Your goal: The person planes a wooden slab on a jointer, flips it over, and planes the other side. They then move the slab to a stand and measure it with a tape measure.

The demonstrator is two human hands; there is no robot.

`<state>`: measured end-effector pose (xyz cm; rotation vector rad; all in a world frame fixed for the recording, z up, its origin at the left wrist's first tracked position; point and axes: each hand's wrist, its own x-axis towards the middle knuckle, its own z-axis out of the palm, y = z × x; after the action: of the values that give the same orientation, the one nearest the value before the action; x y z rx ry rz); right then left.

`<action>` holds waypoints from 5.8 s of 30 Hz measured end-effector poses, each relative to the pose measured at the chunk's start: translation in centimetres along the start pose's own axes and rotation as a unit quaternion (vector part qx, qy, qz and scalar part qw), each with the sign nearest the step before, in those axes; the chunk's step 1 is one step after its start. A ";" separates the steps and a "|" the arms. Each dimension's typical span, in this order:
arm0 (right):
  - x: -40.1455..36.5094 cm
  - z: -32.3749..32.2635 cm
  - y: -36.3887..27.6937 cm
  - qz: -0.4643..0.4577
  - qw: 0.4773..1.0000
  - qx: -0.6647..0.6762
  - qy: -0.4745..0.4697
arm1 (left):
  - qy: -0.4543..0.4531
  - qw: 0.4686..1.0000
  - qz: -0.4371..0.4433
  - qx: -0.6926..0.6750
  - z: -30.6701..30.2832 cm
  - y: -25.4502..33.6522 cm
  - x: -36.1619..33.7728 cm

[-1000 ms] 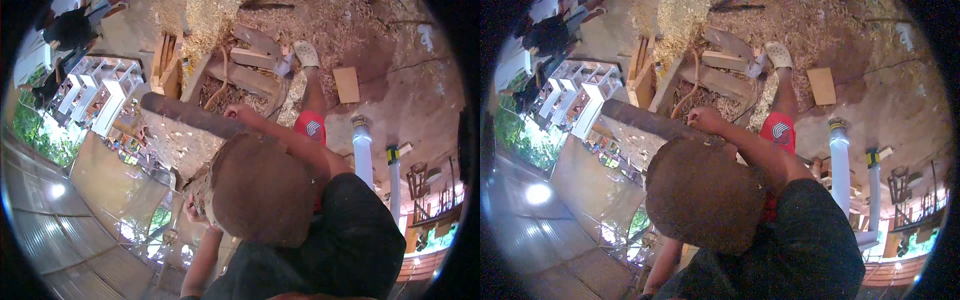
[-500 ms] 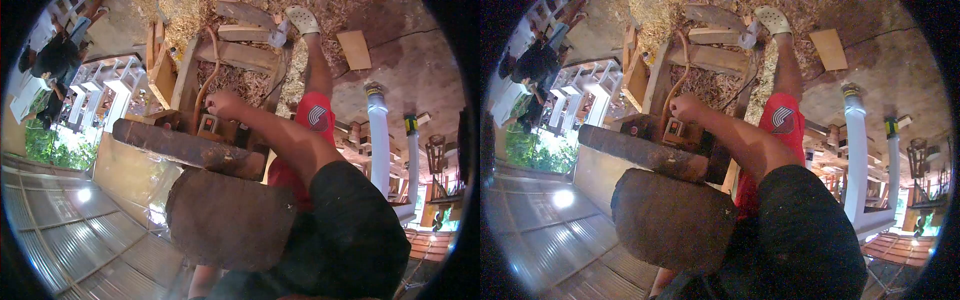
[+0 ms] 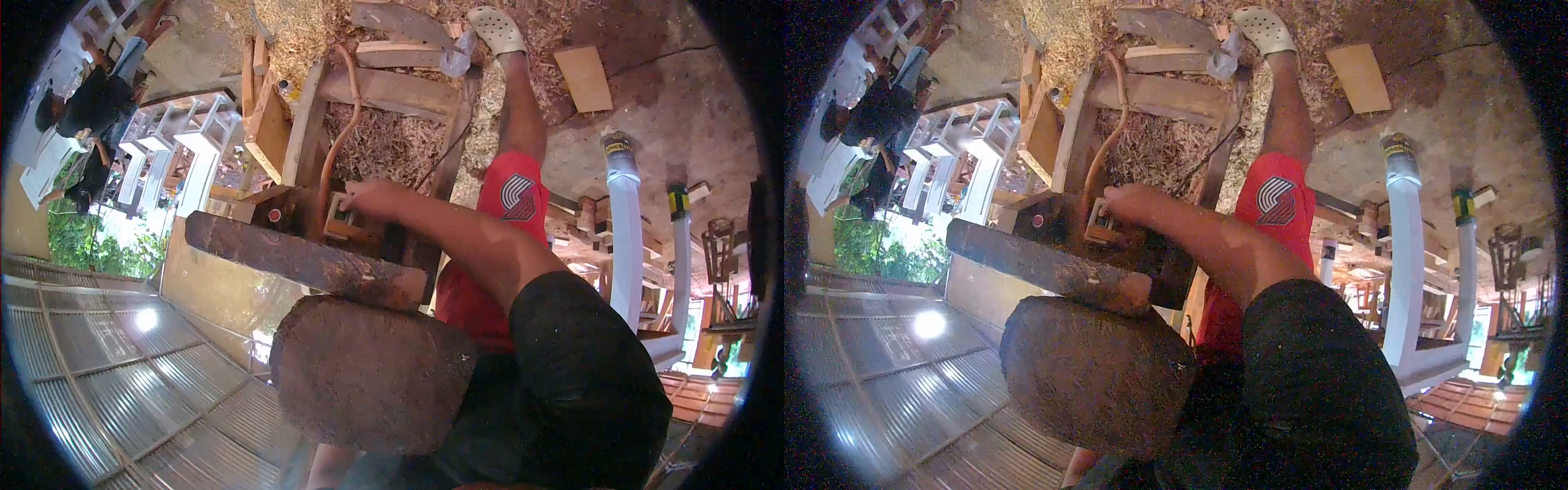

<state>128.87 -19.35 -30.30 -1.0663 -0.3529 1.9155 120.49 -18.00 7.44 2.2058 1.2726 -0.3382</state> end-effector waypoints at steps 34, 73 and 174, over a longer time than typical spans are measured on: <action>-9.2 -8.9 -2.3 0.031 0.959 -0.211 0.189 | 0.024 0.994 0.006 -0.105 0.4 -10.7 -1.7; -56.8 -9.0 17.1 0.184 0.741 -0.330 0.556 | 0.096 0.899 0.366 0.222 3.4 1.7 -2.8; -73.2 -18.7 2.0 0.017 -0.073 -0.724 -0.686 | 0.344 -0.254 -0.767 -0.478 76.4 108.1 -33.9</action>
<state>159.77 -82.76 -3.13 -0.5839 2.0889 -0.3537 199.94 -128.88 -0.92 2.1775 -2.1865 -1.0647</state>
